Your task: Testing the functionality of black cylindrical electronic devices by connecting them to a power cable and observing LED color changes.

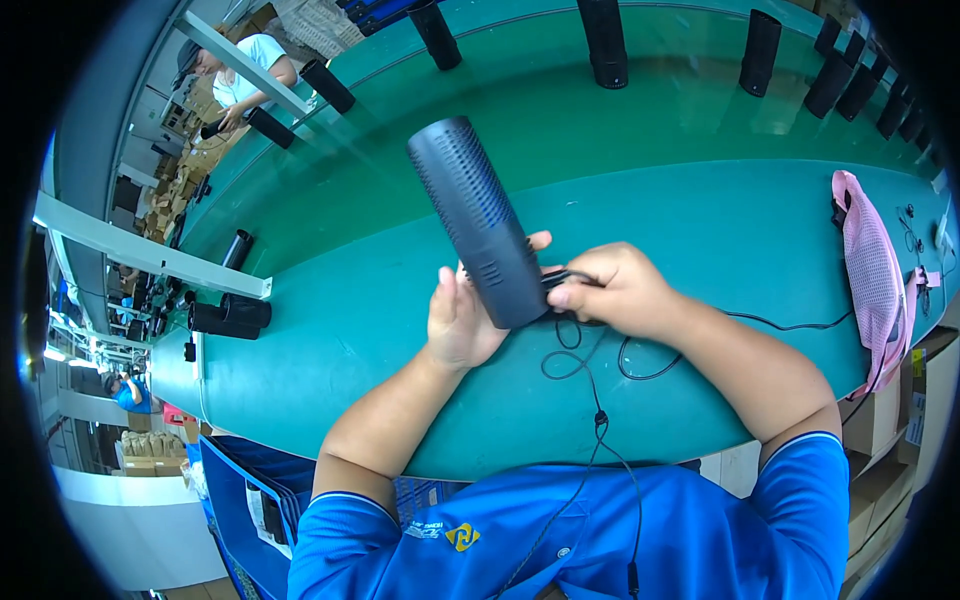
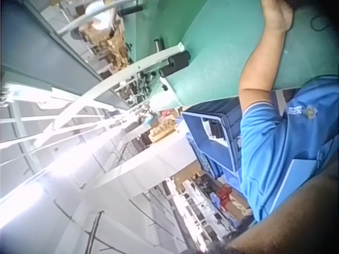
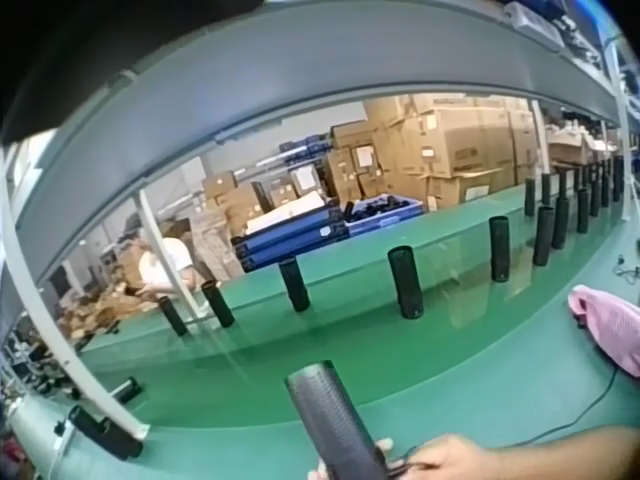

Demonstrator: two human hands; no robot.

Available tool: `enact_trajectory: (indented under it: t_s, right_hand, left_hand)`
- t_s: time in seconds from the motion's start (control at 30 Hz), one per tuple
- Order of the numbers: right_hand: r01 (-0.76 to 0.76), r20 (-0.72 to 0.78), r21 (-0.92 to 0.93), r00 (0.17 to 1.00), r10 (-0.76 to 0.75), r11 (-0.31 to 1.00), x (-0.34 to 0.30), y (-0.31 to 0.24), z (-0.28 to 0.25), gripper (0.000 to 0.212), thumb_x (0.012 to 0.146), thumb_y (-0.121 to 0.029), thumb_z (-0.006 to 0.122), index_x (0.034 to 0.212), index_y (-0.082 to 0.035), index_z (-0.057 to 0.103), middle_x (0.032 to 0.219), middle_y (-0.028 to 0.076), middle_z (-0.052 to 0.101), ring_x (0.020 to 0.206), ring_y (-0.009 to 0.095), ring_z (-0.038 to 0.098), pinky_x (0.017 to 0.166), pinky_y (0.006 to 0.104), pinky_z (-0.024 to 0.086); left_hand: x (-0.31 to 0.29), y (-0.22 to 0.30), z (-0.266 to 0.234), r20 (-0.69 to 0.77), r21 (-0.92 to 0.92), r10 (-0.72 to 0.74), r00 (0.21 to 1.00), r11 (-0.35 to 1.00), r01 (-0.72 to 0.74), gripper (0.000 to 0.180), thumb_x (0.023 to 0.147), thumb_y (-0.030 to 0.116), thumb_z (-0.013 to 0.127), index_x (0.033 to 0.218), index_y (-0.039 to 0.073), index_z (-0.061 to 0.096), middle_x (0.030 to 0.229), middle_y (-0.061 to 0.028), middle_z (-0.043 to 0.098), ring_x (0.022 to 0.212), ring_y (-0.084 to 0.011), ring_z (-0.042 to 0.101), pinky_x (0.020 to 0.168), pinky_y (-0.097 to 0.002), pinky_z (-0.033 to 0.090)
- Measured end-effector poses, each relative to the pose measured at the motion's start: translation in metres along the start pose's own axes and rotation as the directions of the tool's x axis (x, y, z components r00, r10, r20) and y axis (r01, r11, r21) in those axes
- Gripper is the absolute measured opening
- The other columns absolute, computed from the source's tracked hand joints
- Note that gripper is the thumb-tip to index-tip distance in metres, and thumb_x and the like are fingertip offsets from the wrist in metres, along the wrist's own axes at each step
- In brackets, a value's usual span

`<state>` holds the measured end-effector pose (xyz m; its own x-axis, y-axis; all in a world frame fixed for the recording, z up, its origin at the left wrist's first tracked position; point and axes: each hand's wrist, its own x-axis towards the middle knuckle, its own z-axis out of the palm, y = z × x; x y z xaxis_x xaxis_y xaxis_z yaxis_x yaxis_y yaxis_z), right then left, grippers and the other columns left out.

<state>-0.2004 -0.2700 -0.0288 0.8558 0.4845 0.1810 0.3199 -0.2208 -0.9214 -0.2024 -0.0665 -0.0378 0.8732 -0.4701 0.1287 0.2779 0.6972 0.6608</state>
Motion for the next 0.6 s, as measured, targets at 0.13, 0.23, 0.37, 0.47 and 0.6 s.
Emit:
enact_trajectory:
  t_s: [0.13,0.23,0.37,0.47,0.6]
  right_hand:
    - [-0.26,0.174,0.401,0.963,0.206,0.879,0.006,0.013,-0.014,0.011,0.082,-0.013,0.064,0.083,-0.002,0.062,0.072,0.004,0.062,0.065,0.015,0.056,0.067,0.0255,0.044]
    - [-0.143,-0.07,0.268,0.983,0.167,0.953,0.013,0.023,-0.007,0.02,0.082,-0.013,0.062,0.099,-0.002,0.059,0.094,0.008,0.061,0.079,0.017,0.056,0.076,0.0271,0.044]
    - [0.015,-0.284,-0.095,0.958,-0.042,0.995,0.013,0.021,-0.005,0.036,0.08,-0.014,0.063,0.113,-0.004,0.053,0.111,0.011,0.056,0.092,0.021,0.054,0.085,0.0302,0.04]
    - [0.101,-0.35,-0.406,0.901,-0.256,0.908,0.01,0.015,-0.002,0.048,0.078,-0.016,0.065,0.121,-0.005,0.048,0.121,0.012,0.052,0.101,0.024,0.053,0.091,0.0327,0.037]
    - [0.296,-0.128,-0.405,0.918,-0.374,0.865,0.003,0.0,0.013,0.071,0.069,-0.018,0.07,0.131,-0.01,0.039,0.13,0.012,0.046,0.113,0.029,0.047,0.1,0.0398,0.029]
  left_hand:
    - [-0.001,-0.001,-0.008,-0.015,0.073,0.007,1.0,0.997,-0.006,0.064,0.083,0.032,0.064,0.133,0.008,0.032,0.127,-0.0168,0.046,0.11,-0.0289,0.055,0.091,-0.0393,0.046]
    - [0.001,0.002,-0.019,-0.054,0.24,0.054,0.997,0.97,-0.039,0.067,0.083,0.026,0.065,0.136,0.01,0.027,0.129,-0.0173,0.045,0.113,-0.0277,0.053,0.091,-0.0387,0.046]
    - [0.003,-0.002,-0.019,-0.078,0.448,0.223,0.972,0.879,-0.166,0.066,0.08,0.018,0.067,0.134,0.008,0.029,0.125,-0.0162,0.047,0.11,-0.0262,0.053,0.09,-0.0372,0.046]
    - [0.002,-0.004,-0.017,-0.069,0.589,0.369,0.927,0.765,-0.261,0.065,0.078,0.012,0.069,0.131,0.007,0.033,0.122,-0.0149,0.049,0.107,-0.0251,0.055,0.089,-0.0358,0.047]
    - [-0.004,0.0,-0.01,0.08,0.806,0.388,0.918,0.517,-0.289,0.068,0.069,0.006,0.075,0.126,0.008,0.04,0.114,-0.0136,0.053,0.1,-0.0249,0.056,0.083,-0.0327,0.048]
